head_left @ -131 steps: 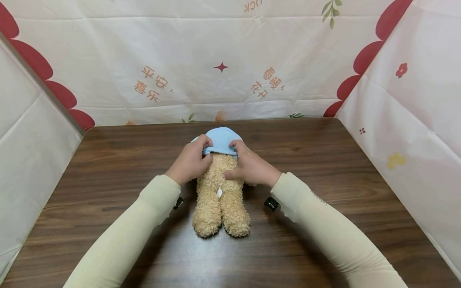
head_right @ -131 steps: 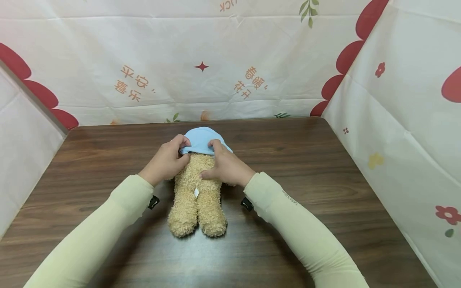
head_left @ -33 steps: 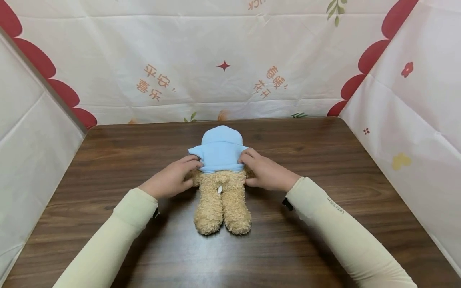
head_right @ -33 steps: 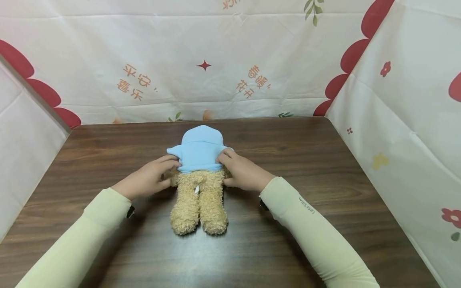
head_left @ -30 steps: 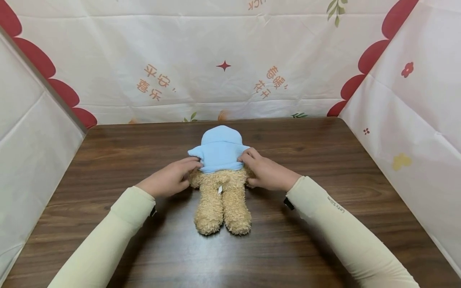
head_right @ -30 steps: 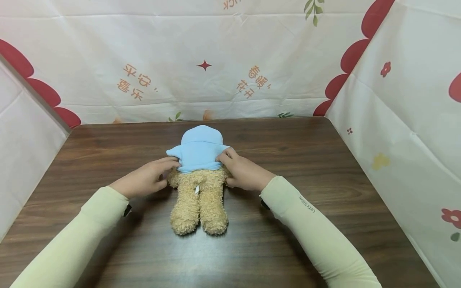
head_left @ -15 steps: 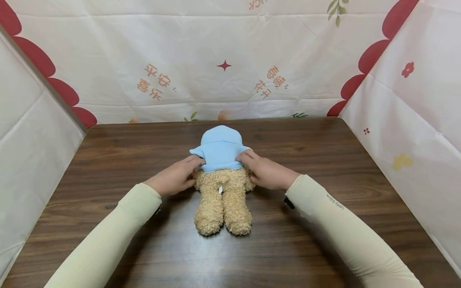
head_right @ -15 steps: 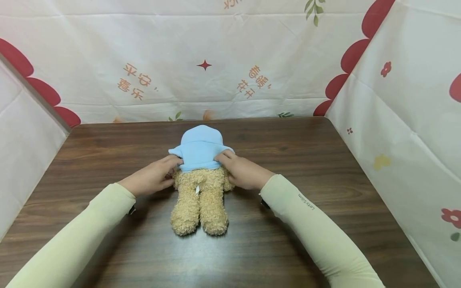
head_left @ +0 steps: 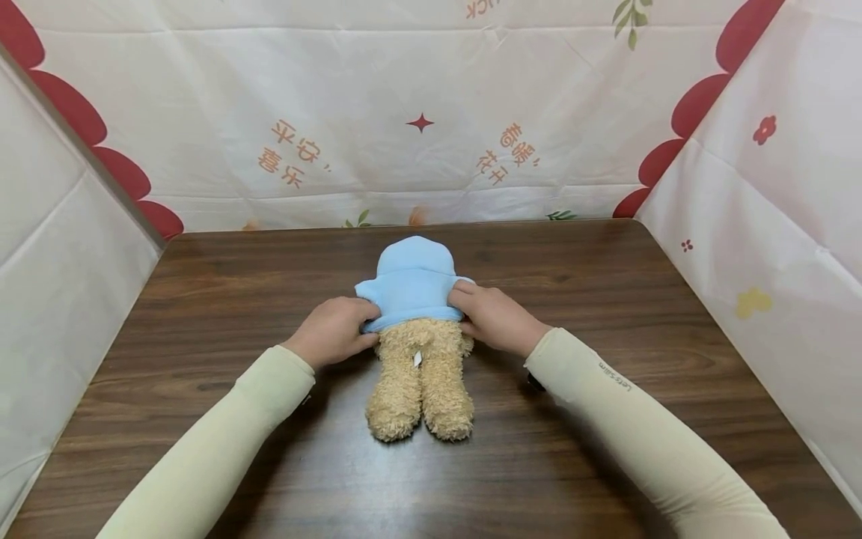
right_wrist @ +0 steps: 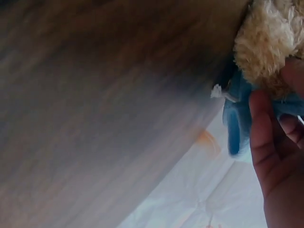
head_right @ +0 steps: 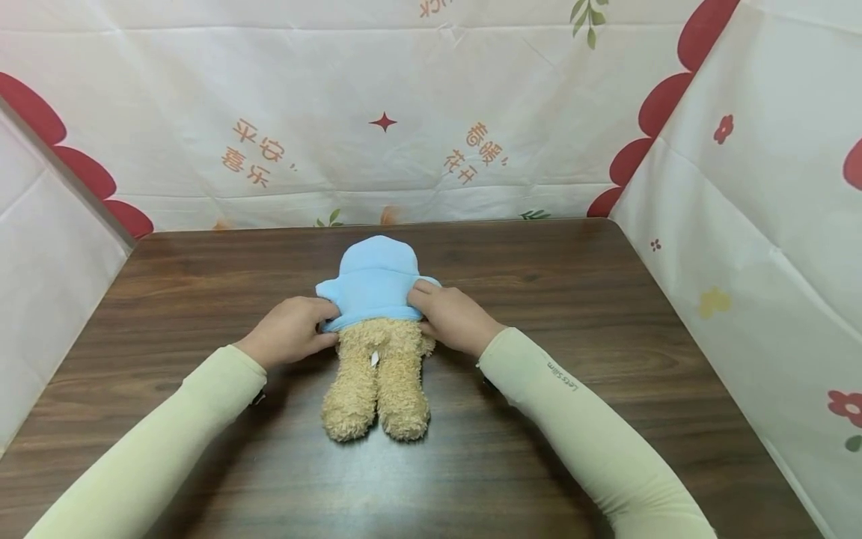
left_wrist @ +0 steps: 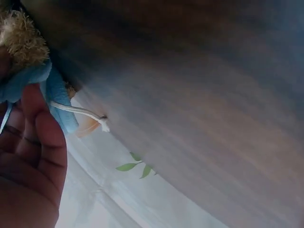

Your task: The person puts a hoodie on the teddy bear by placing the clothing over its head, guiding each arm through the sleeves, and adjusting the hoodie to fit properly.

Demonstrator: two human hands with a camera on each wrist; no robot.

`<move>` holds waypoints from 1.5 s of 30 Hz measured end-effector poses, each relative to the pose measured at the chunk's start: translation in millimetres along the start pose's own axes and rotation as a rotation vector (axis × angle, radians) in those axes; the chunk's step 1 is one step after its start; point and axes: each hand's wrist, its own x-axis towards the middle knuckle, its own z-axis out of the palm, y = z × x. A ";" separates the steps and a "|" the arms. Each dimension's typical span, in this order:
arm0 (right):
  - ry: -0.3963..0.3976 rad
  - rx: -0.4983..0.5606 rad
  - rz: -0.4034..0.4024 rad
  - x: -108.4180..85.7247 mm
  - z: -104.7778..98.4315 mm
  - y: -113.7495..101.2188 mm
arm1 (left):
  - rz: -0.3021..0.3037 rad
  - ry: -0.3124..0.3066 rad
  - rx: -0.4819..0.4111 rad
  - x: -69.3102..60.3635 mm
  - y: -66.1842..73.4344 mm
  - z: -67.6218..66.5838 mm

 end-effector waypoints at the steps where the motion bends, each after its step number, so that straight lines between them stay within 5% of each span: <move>1: 0.001 -0.007 0.003 -0.2 0.4 -0.3 | -0.004 0.002 0.008 0.6 1.4 -0.1; 6: 0.007 -0.045 0.012 -0.8 1.8 -1.4 | -0.042 -0.001 0.042 3.7 8.4 1.5; 12: -0.026 0.023 -0.067 -5.1 -2.2 6.8 | -0.071 -0.031 0.001 2.2 10.5 -0.3; 21: -0.086 -0.062 -0.105 -15.9 -4.7 8.8 | -0.103 -0.270 -0.048 -2.0 6.9 -10.6; 31: -0.009 -0.104 -0.050 -4.4 1.4 2.8 | -0.036 -0.124 0.073 3.1 14.9 -2.3; 39: 0.086 -0.181 -0.034 -0.5 1.6 -8.0 | -0.093 -0.014 0.075 4.2 21.9 1.5; 45: 0.055 -0.175 -0.002 -0.4 0.6 -15.2 | -0.134 -0.010 0.073 5.2 26.0 2.2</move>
